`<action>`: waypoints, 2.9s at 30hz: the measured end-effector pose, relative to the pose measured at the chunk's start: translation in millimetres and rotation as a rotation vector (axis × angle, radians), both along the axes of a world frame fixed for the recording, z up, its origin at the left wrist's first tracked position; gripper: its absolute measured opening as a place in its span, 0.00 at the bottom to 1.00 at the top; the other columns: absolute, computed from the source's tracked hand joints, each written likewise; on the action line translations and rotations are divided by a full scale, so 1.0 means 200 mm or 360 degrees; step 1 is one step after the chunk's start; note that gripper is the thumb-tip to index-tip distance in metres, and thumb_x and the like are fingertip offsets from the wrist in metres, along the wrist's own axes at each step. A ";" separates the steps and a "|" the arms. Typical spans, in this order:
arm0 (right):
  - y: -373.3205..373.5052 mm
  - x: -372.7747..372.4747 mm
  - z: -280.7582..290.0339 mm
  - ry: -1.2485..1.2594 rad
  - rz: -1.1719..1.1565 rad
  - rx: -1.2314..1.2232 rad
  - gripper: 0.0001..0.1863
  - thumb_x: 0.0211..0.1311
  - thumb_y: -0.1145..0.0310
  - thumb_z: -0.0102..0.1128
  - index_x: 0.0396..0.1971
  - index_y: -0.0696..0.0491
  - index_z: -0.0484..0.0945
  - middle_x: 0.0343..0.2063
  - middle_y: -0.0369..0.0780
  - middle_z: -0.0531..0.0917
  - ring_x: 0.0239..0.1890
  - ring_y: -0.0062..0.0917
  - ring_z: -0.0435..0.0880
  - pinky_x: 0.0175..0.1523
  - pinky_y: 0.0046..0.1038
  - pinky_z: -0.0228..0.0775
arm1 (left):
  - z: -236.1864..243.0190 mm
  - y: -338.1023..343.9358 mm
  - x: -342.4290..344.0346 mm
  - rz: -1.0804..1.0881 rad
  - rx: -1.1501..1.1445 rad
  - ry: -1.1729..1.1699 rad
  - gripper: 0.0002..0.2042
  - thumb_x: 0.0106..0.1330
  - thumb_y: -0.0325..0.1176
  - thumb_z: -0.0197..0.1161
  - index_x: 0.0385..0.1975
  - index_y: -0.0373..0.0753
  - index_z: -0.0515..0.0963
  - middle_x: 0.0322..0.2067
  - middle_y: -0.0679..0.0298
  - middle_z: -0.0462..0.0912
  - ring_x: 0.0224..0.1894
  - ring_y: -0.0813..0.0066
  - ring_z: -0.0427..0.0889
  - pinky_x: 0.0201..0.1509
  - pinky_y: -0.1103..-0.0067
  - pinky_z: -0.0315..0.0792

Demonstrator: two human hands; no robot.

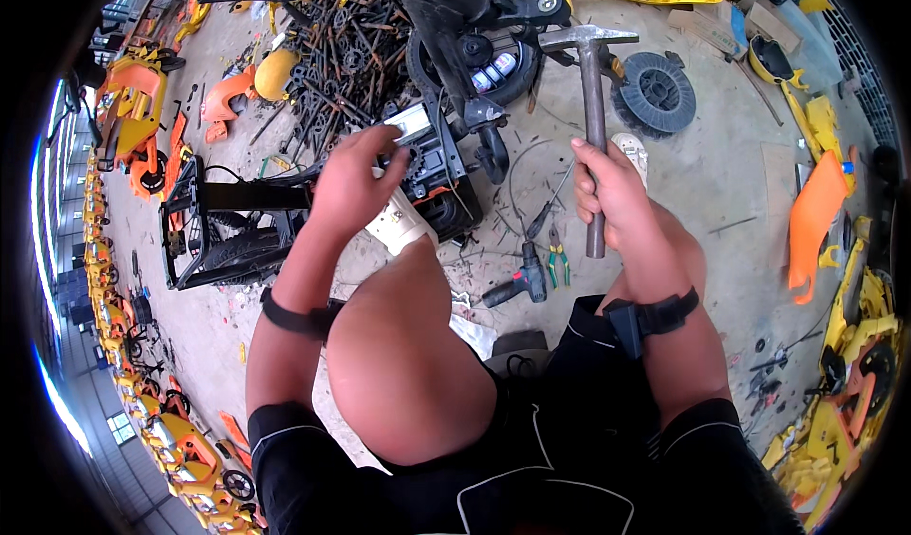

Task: The person holds a metal component on an electric scooter frame and uses a hammer to strike a pin or bolt to secure it.

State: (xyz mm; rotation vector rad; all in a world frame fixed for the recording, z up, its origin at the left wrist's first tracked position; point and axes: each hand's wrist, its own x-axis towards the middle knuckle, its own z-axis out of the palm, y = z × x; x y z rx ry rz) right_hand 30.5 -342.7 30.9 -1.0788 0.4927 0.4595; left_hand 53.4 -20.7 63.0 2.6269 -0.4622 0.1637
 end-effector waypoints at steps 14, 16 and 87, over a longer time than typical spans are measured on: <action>0.01 0.02 -0.02 0.0000 0.0013 0.0053 0.12 0.68 0.62 0.62 0.37 0.51 0.68 0.18 0.30 0.69 0.13 0.14 0.64 0.17 0.24 0.58 | 0.10 -0.32 0.05 -0.0145 -0.0230 0.0310 0.14 0.68 0.32 0.65 0.52 0.38 0.79 0.38 0.60 0.82 0.38 0.69 0.83 0.42 0.74 0.77; 0.00 0.02 -0.02 -0.0026 0.0059 0.0050 0.12 0.68 0.63 0.62 0.38 0.51 0.69 0.18 0.30 0.69 0.12 0.14 0.64 0.16 0.24 0.58 | 0.34 -0.22 -0.06 0.0068 -0.0468 0.0430 0.13 0.71 0.31 0.62 0.53 0.37 0.79 0.38 0.62 0.84 0.38 0.72 0.82 0.42 0.75 0.77; -0.13 0.01 0.04 -0.0125 0.0525 -0.0821 0.13 0.69 0.62 0.63 0.36 0.58 0.75 0.15 0.30 0.70 0.13 0.12 0.66 0.18 0.21 0.57 | -0.40 -0.61 0.14 0.0689 -0.0295 -0.0440 0.06 0.61 0.33 0.71 0.37 0.44 0.88 0.39 0.65 0.84 0.47 0.62 0.77 0.53 0.67 0.68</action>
